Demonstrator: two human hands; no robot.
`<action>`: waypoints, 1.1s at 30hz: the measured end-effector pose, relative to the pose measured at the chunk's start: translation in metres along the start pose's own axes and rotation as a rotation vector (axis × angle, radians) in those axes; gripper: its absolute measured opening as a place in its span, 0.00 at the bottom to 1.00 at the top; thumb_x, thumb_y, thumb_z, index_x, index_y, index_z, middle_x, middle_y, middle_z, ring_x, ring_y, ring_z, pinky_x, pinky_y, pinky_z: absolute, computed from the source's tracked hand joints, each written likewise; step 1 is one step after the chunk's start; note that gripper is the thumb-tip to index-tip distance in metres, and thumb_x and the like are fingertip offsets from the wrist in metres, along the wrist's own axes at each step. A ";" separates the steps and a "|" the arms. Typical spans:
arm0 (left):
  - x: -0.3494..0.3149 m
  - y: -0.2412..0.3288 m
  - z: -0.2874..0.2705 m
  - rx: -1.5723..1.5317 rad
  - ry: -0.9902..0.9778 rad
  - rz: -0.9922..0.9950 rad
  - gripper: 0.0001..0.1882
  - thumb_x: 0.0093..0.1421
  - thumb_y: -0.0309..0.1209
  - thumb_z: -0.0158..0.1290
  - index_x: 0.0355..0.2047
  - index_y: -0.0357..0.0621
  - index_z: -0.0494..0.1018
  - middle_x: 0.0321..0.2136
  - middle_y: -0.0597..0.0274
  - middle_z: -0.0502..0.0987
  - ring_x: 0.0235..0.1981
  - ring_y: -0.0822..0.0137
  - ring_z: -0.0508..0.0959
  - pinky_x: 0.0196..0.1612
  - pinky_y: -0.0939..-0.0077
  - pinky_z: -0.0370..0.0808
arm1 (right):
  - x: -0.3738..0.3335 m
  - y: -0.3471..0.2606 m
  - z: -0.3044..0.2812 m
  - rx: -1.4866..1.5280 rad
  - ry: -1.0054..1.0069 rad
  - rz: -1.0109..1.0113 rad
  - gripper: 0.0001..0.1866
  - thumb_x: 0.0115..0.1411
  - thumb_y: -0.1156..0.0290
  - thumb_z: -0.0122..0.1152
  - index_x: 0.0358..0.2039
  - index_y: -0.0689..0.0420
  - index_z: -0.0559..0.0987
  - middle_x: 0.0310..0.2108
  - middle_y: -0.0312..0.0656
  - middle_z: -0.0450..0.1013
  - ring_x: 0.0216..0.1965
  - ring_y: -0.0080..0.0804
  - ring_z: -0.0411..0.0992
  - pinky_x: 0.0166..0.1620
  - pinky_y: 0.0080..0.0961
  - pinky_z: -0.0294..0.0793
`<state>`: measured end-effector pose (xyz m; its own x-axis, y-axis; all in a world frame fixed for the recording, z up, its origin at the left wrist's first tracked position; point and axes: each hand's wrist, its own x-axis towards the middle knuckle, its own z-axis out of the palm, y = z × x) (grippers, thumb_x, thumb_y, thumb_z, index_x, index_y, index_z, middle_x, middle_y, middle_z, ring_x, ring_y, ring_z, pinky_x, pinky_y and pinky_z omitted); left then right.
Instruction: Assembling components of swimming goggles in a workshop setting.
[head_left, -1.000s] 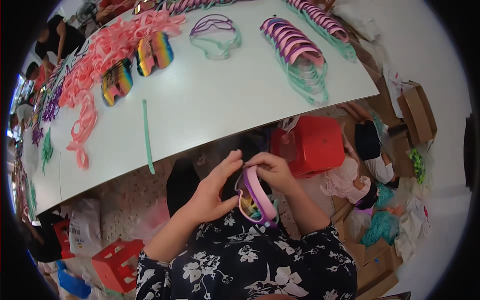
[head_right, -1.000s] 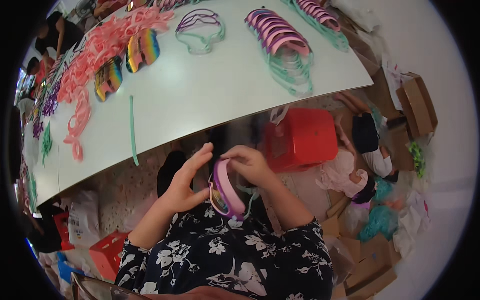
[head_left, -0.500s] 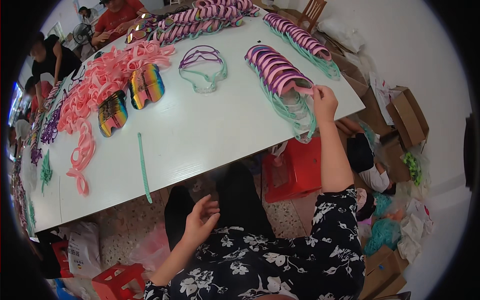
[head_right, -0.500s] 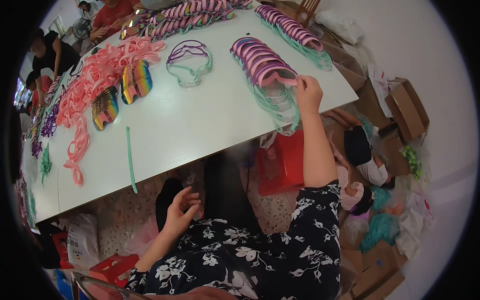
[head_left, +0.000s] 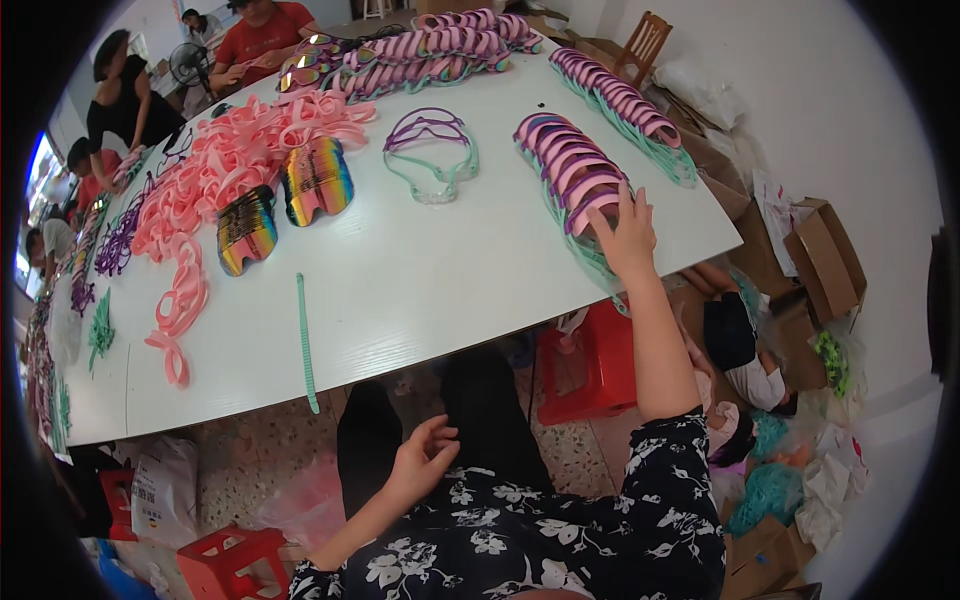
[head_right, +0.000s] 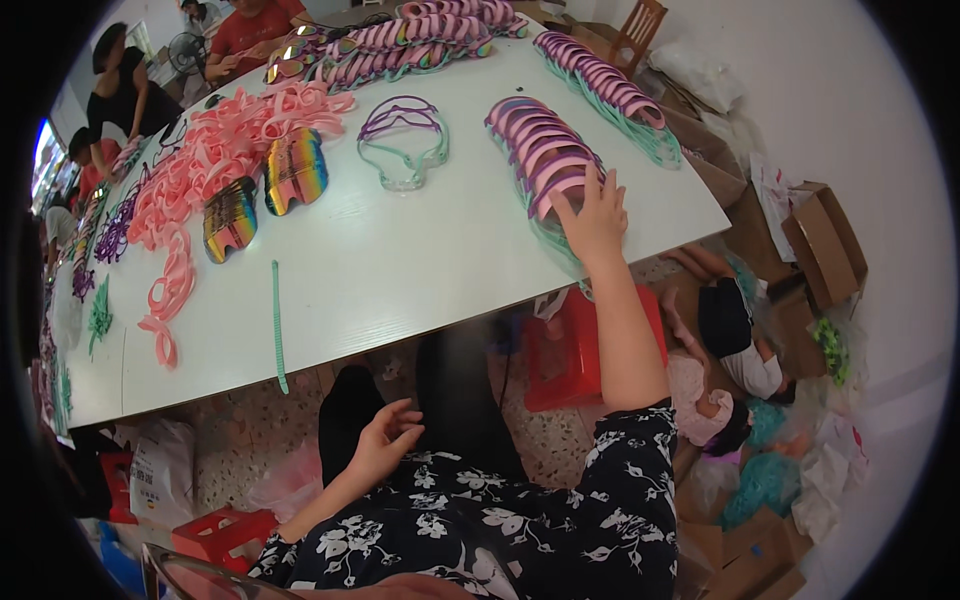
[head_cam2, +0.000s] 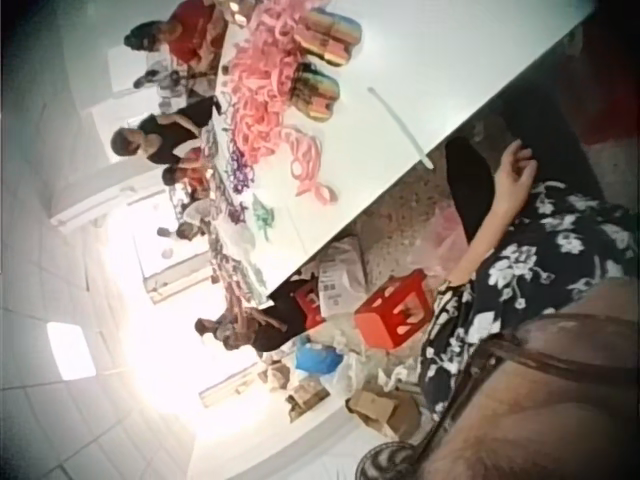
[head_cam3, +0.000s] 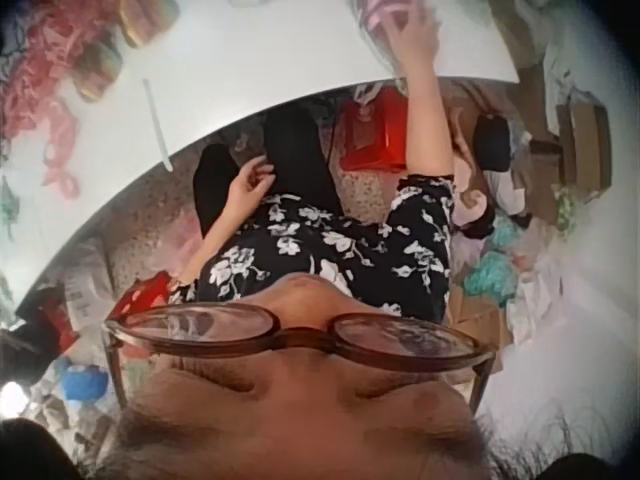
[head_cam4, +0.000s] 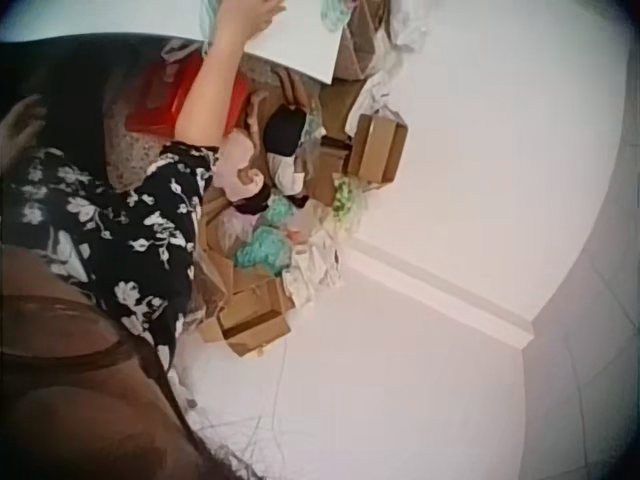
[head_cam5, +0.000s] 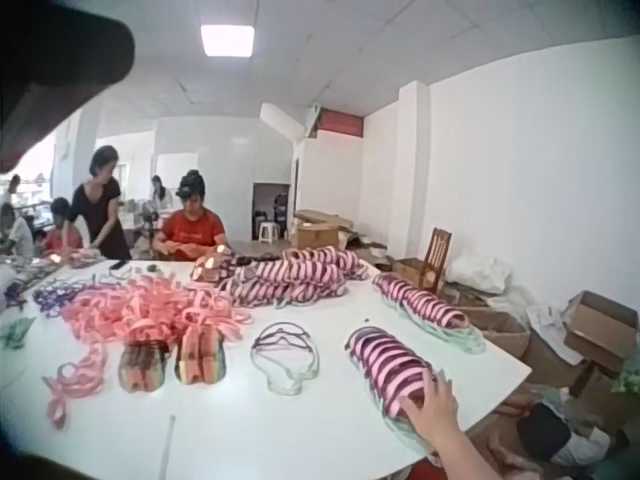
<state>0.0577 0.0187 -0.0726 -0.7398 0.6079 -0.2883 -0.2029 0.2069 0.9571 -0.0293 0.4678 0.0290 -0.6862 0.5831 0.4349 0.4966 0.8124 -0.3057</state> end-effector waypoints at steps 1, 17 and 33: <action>0.001 0.004 0.001 0.023 -0.013 0.004 0.29 0.62 0.23 0.58 0.62 0.35 0.61 0.49 0.52 0.76 0.45 0.69 0.79 0.48 0.76 0.77 | 0.001 -0.003 0.003 -0.001 -0.032 0.029 0.44 0.60 0.37 0.53 0.70 0.47 0.55 0.69 0.64 0.48 0.68 0.71 0.49 0.65 0.58 0.55; 0.002 -0.008 -0.012 -0.026 -0.002 -0.077 0.28 0.63 0.27 0.57 0.61 0.35 0.63 0.50 0.51 0.77 0.46 0.70 0.79 0.48 0.76 0.77 | 0.124 0.035 0.073 0.017 -0.073 0.101 0.56 0.52 0.29 0.57 0.73 0.44 0.47 0.69 0.61 0.49 0.69 0.69 0.46 0.69 0.58 0.46; -0.016 -0.017 -0.063 0.179 -0.009 0.021 0.14 0.59 0.38 0.63 0.28 0.40 0.76 0.22 0.58 0.78 0.23 0.68 0.78 0.29 0.72 0.75 | 0.007 -0.312 0.080 0.543 -0.034 -0.947 0.14 0.51 0.74 0.67 0.40 0.56 0.80 0.39 0.42 0.76 0.41 0.42 0.75 0.45 0.35 0.75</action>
<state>0.0332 -0.0429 -0.0826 -0.7370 0.6198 -0.2694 -0.0697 0.3268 0.9425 -0.2322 0.2188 0.0596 -0.6851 -0.2869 0.6696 -0.5355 0.8215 -0.1959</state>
